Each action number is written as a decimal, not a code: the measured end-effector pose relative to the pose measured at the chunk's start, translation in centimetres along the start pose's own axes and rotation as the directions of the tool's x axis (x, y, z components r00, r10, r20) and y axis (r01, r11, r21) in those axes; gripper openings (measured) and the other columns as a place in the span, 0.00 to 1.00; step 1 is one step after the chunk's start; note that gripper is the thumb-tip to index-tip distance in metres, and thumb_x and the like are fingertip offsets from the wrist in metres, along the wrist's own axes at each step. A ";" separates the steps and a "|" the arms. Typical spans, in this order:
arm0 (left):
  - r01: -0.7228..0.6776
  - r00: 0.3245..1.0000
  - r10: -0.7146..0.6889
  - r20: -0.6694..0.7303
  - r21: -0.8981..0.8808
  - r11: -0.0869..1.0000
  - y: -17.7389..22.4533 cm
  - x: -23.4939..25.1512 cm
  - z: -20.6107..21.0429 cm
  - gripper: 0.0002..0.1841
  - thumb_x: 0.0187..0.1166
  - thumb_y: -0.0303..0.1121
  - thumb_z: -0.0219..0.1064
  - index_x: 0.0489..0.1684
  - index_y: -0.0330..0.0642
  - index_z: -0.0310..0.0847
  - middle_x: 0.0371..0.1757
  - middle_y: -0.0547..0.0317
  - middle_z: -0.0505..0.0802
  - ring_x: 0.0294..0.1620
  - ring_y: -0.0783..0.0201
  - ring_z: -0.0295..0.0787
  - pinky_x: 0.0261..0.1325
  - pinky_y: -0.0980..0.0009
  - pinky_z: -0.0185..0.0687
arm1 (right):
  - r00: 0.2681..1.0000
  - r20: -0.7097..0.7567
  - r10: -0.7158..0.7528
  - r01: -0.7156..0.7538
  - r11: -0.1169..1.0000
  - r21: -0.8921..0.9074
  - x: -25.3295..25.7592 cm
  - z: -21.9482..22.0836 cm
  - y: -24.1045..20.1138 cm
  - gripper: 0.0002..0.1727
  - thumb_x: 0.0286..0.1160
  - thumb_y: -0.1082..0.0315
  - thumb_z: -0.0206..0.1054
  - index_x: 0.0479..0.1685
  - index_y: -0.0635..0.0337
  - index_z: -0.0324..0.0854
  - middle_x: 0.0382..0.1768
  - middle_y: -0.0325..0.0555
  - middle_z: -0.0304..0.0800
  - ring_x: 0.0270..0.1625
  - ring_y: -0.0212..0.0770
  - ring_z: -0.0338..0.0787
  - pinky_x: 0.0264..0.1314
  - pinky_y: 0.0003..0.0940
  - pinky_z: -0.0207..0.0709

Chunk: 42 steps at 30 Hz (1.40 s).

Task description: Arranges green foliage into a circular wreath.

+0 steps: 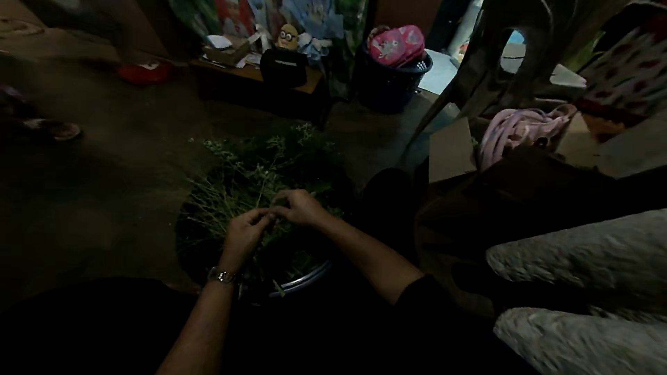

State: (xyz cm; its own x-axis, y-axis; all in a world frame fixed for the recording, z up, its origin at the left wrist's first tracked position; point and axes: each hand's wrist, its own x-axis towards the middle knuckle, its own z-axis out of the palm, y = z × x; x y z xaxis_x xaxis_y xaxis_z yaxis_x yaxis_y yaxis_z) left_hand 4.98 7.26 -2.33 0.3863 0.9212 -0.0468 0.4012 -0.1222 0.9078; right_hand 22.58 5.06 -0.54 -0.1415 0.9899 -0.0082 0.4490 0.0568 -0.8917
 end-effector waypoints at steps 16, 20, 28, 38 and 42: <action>-0.040 0.998 0.036 -0.044 -0.100 0.994 1.0 -0.5 0.0 0.09 0.88 0.30 0.62 0.45 0.34 0.88 0.34 0.59 0.90 0.34 0.73 0.83 0.44 0.74 0.81 | 0.999 -0.007 0.044 -0.043 0.998 0.053 -0.3 -1.0 -1.1 0.08 0.76 0.72 0.72 0.46 0.69 0.86 0.37 0.53 0.90 0.33 0.38 0.90 0.42 0.37 0.88; -0.057 0.997 0.052 -0.051 -0.114 0.992 1.2 -0.6 0.0 0.10 0.88 0.29 0.61 0.45 0.34 0.88 0.34 0.59 0.89 0.32 0.74 0.82 0.42 0.75 0.80 | 0.995 -0.042 0.089 -0.084 0.991 0.103 -0.4 -1.1 -1.5 0.07 0.74 0.73 0.72 0.44 0.70 0.85 0.35 0.52 0.90 0.31 0.38 0.89 0.39 0.37 0.88; -0.034 0.998 0.011 -0.067 -0.353 0.935 0.3 -0.1 -2.4 0.09 0.87 0.25 0.59 0.43 0.33 0.85 0.31 0.65 0.89 0.31 0.76 0.84 0.43 0.78 0.83 | 0.988 -0.156 0.004 -0.007 1.000 -0.023 -0.6 -5.6 0.0 0.12 0.80 0.68 0.71 0.53 0.66 0.85 0.48 0.52 0.89 0.43 0.37 0.88 0.50 0.35 0.83; 0.034 0.995 -0.008 0.097 -0.262 0.965 0.3 -0.1 -2.0 0.10 0.85 0.26 0.58 0.38 0.35 0.87 0.31 0.65 0.89 0.31 0.76 0.82 0.41 0.77 0.81 | 0.759 -0.109 -0.642 0.480 0.665 -0.571 0.5 -2.4 1.7 0.27 0.69 0.60 0.78 0.70 0.53 0.85 0.76 0.54 0.81 0.85 0.72 0.65 0.80 0.78 0.56; 0.061 0.989 -0.023 0.144 -0.265 0.962 0.6 -0.1 -2.2 0.13 0.85 0.24 0.56 0.30 0.38 0.85 0.26 0.69 0.87 0.26 0.78 0.79 0.35 0.82 0.77 | 0.787 0.035 -0.615 0.559 0.689 -0.461 0.4 -1.8 1.9 0.10 0.74 0.69 0.74 0.52 0.58 0.92 0.57 0.48 0.94 0.76 0.60 0.81 0.80 0.73 0.58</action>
State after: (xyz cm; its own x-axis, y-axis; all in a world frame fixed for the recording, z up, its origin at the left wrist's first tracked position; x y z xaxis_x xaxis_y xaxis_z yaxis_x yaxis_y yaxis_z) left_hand 3.34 7.91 -0.89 0.4931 0.8607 -0.1271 0.1895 0.0364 0.9812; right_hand 24.96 5.83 -1.42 -0.4188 0.7400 0.5264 0.6371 0.6525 -0.4103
